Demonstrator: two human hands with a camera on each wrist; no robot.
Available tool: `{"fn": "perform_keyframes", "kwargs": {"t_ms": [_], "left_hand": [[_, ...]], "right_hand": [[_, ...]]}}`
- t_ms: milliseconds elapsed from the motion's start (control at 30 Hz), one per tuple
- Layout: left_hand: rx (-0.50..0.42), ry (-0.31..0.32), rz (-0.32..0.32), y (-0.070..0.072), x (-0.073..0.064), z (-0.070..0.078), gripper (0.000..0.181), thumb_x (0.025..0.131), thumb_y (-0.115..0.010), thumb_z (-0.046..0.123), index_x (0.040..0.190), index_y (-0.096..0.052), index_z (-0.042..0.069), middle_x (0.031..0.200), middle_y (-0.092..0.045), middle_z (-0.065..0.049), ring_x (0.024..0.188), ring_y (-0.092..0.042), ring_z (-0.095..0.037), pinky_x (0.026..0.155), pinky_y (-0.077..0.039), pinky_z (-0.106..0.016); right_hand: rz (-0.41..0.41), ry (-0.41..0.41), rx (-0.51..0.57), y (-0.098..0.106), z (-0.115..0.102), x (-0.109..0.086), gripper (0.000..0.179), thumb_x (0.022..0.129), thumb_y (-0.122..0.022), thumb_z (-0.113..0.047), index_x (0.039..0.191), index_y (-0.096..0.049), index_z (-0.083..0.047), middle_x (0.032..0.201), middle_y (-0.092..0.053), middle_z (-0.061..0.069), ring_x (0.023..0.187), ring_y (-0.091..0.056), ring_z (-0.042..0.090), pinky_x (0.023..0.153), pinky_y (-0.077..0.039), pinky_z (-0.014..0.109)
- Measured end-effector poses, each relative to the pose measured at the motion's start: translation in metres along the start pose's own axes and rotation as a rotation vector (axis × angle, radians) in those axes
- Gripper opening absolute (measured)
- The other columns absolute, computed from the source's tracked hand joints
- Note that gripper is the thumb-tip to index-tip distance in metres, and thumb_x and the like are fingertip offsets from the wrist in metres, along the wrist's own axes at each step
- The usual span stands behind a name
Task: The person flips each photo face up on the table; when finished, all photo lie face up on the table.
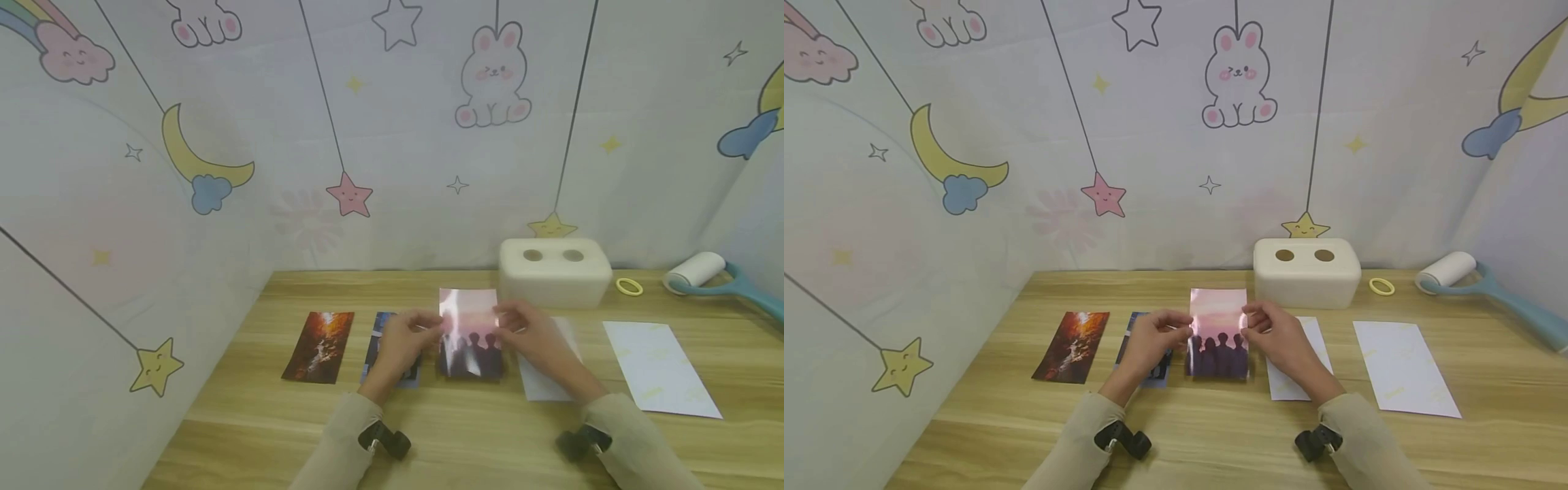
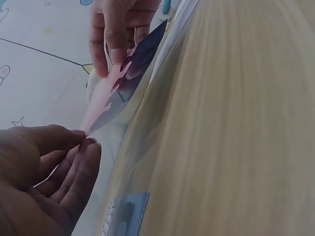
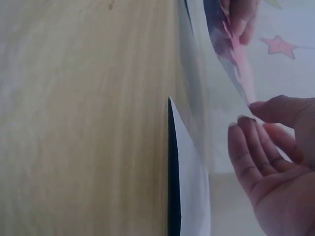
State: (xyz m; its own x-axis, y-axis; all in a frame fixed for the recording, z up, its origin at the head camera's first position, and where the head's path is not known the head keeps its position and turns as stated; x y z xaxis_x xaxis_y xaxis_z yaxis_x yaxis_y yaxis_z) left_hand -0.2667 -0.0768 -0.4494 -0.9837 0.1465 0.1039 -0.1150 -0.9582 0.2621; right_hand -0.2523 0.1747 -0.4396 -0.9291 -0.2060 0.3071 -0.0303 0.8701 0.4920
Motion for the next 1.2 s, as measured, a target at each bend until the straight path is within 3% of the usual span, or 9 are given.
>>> {"fn": "perform_keyframes", "kwargs": {"t_ms": [233, 500, 867, 1200], "left_hand": [[0.125, 0.017, -0.035, -0.001, 0.001, -0.005, 0.015, 0.093, -0.083, 0.012, 0.106, -0.080, 0.007, 0.094, -0.078, -0.002, 0.078, -0.072, -0.014, 0.070, -0.061, -0.030], [0.262, -0.021, -0.066, -0.001, 0.002, -0.005, 0.016, 0.089, -0.084, 0.007, 0.104, -0.081, 0.007, 0.096, -0.078, -0.004, 0.082, -0.071, -0.013, 0.076, -0.060, -0.031], [0.314, 0.002, -0.102, 0.000, 0.000, -0.005, 0.018, 0.087, -0.084, 0.003, 0.105, -0.080, 0.006, 0.091, -0.077, -0.002, 0.079, -0.069, -0.012, 0.074, -0.059, -0.030], [0.353, -0.025, -0.134, -0.003, -0.002, 0.001, 0.022, 0.085, -0.086, 0.001, 0.106, -0.079, 0.002, 0.090, -0.077, -0.005, 0.079, -0.071, -0.014, 0.072, -0.060, -0.029]], "right_hand": [[-0.049, -0.037, -0.070, -0.002, 0.002, -0.001, 0.038, 0.091, -0.080, -0.005, 0.125, -0.065, 0.006, 0.100, -0.072, 0.011, 0.091, -0.071, 0.027, 0.077, -0.061, 0.031], [-0.112, -0.089, -0.088, -0.006, 0.005, -0.002, 0.043, 0.089, -0.083, -0.007, 0.125, -0.064, 0.005, 0.101, -0.073, 0.012, 0.094, -0.071, 0.029, 0.082, -0.062, 0.043], [-0.136, -0.051, -0.122, -0.013, 0.008, -0.003, 0.041, 0.086, -0.083, -0.003, 0.122, -0.065, 0.006, 0.097, -0.073, 0.011, 0.090, -0.071, 0.029, 0.082, -0.062, 0.046], [-0.132, -0.028, -0.160, -0.016, 0.011, -0.002, 0.040, 0.085, -0.083, -0.003, 0.120, -0.066, 0.008, 0.094, -0.071, 0.010, 0.087, -0.070, 0.028, 0.080, -0.061, 0.046]]}}
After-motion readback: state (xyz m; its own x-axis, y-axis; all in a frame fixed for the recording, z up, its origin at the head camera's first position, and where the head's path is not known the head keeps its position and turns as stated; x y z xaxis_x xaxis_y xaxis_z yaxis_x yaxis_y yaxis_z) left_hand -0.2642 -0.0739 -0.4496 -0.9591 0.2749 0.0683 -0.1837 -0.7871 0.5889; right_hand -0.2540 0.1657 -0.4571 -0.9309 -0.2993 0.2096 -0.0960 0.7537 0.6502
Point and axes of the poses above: each hand's wrist, its own x-axis towards the middle knuckle, its own y-axis out of the back of the hand, z = x × y, the point moved 3 cm from there along x, towards the middle knuckle
